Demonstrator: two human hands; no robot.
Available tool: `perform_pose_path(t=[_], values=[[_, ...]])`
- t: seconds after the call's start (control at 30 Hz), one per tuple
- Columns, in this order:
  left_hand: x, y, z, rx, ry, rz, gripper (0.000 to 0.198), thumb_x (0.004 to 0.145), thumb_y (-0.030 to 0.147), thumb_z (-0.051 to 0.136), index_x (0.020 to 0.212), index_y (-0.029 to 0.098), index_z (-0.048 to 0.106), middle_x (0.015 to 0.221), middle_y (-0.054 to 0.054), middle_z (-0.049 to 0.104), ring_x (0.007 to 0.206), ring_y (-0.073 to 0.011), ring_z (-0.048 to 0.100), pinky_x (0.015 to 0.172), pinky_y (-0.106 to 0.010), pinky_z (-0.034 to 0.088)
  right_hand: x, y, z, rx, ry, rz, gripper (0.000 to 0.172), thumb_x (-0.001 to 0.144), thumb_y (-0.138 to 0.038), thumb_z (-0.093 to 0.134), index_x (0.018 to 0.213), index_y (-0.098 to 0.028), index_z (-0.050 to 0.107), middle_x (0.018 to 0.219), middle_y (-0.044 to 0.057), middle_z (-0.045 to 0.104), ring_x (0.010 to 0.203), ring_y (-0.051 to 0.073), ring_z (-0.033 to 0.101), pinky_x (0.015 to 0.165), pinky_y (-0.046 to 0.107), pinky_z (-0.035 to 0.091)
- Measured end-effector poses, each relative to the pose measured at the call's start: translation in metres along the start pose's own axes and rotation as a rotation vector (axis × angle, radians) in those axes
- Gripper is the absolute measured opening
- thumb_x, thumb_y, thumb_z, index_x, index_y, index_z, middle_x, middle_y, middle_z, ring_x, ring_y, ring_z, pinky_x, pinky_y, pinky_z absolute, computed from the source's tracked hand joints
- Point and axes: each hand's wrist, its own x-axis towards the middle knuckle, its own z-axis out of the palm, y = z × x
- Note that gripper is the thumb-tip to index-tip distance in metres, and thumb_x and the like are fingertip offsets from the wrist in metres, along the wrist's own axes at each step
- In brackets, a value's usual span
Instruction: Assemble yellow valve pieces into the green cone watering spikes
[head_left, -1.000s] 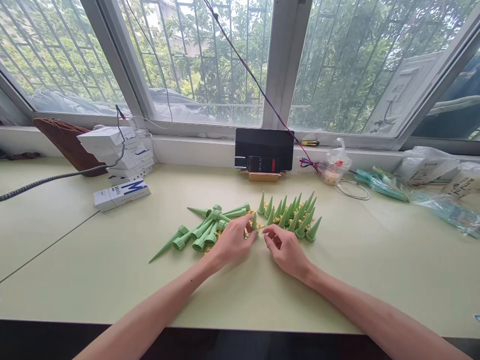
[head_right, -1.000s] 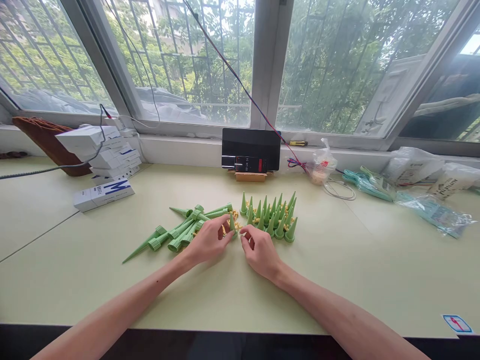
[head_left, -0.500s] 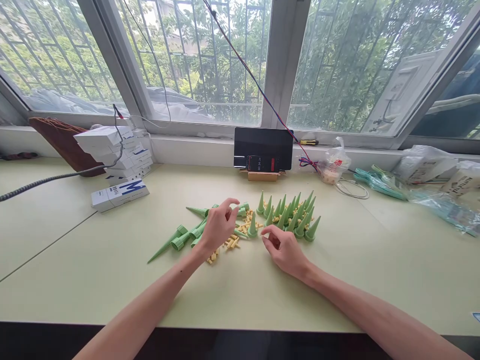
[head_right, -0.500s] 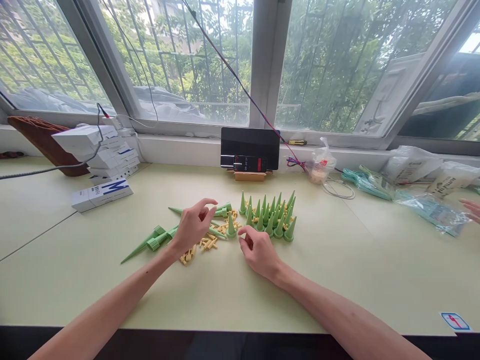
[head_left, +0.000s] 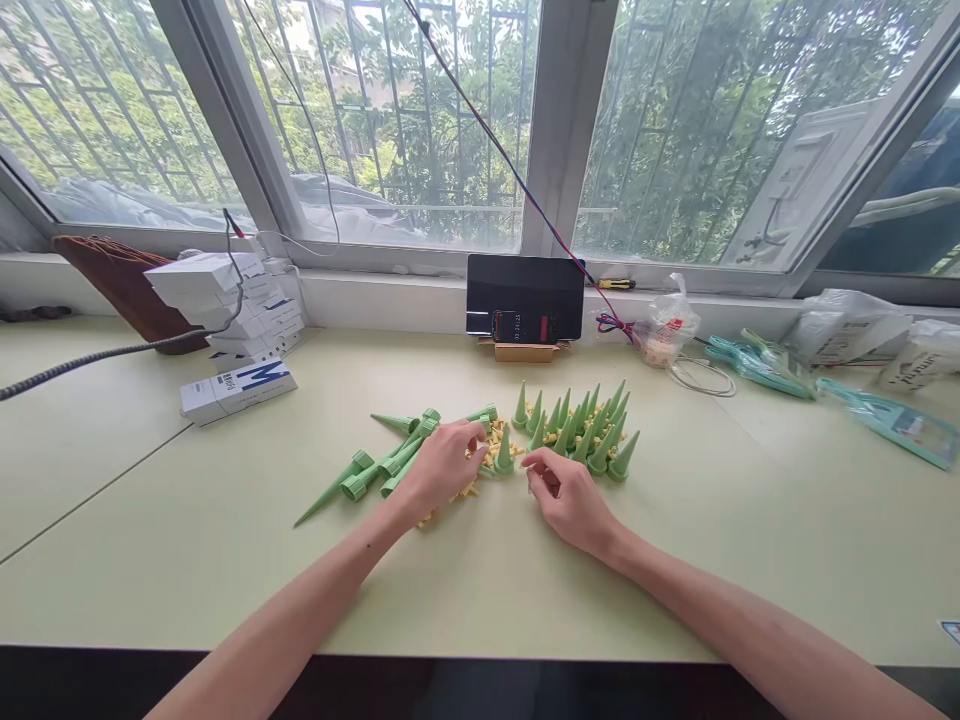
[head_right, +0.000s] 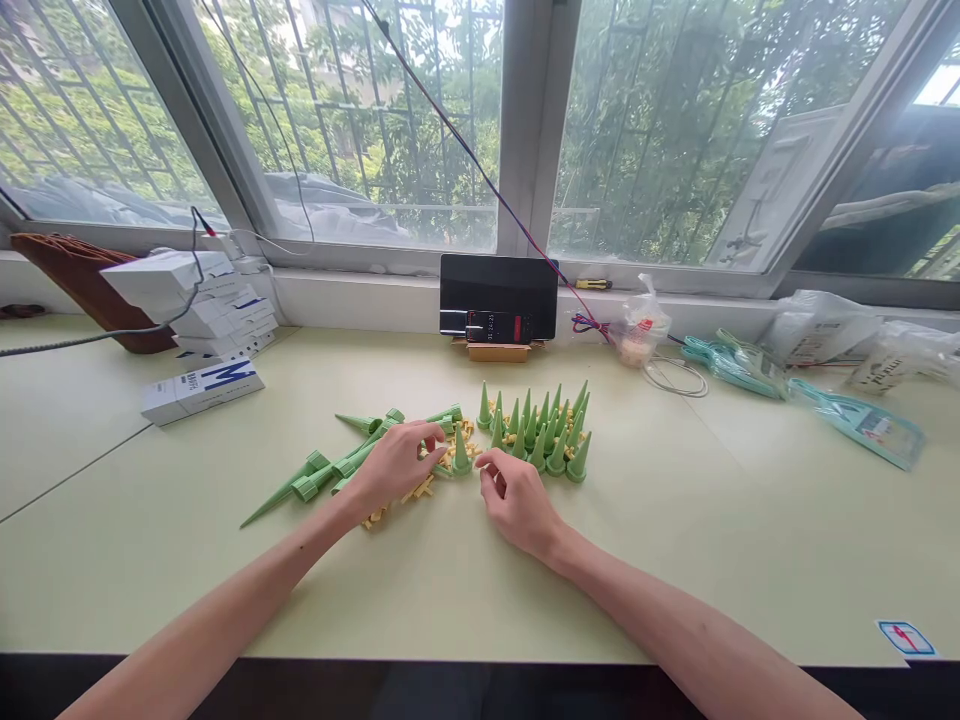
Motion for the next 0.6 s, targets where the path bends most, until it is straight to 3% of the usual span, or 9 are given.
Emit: perform_pose_path(t=[0.27,0.43,0.6], values=[[-0.0007,0.0017,0.0024,0.064,-0.042,-0.034,0.018,0.089,0.026,0.047,0.083,0.021,0.063,0.076,-0.002,0.067,0.072,-0.02,0.062,0.065,-0.029,0.041,0.0006,0.0002,0.0002,-0.032,0.025,-0.023,0.013,0.093,-0.02,0.049,0.099,-0.017,0.06,0.089,0.003,0.067,0.054,0.01,0.046,0.056,0.025,0.042],[-0.002,0.002,0.0032,0.028,-0.028,-0.038,0.017,0.088,0.025,0.049,0.086,0.022,0.065,0.074,-0.003,0.069,0.073,-0.0219,0.064,0.064,-0.029,0.042,0.0005,0.001,0.0006,-0.031,0.008,-0.024,0.013,0.093,-0.02,0.049,0.098,-0.018,0.06,0.087,0.003,0.066,0.055,0.011,0.047,0.056,0.026,0.042],[-0.0026,0.0017,0.0017,-0.08,-0.031,-0.026,0.014,0.084,0.024,0.053,0.088,0.022,0.067,0.073,-0.002,0.07,0.068,-0.0206,0.064,0.062,-0.029,0.044,0.0003,0.0015,0.0002,-0.012,-0.012,-0.014,0.014,0.094,-0.022,0.047,0.098,-0.018,0.059,0.072,0.001,0.059,0.058,0.014,0.051,0.055,0.025,0.041]])
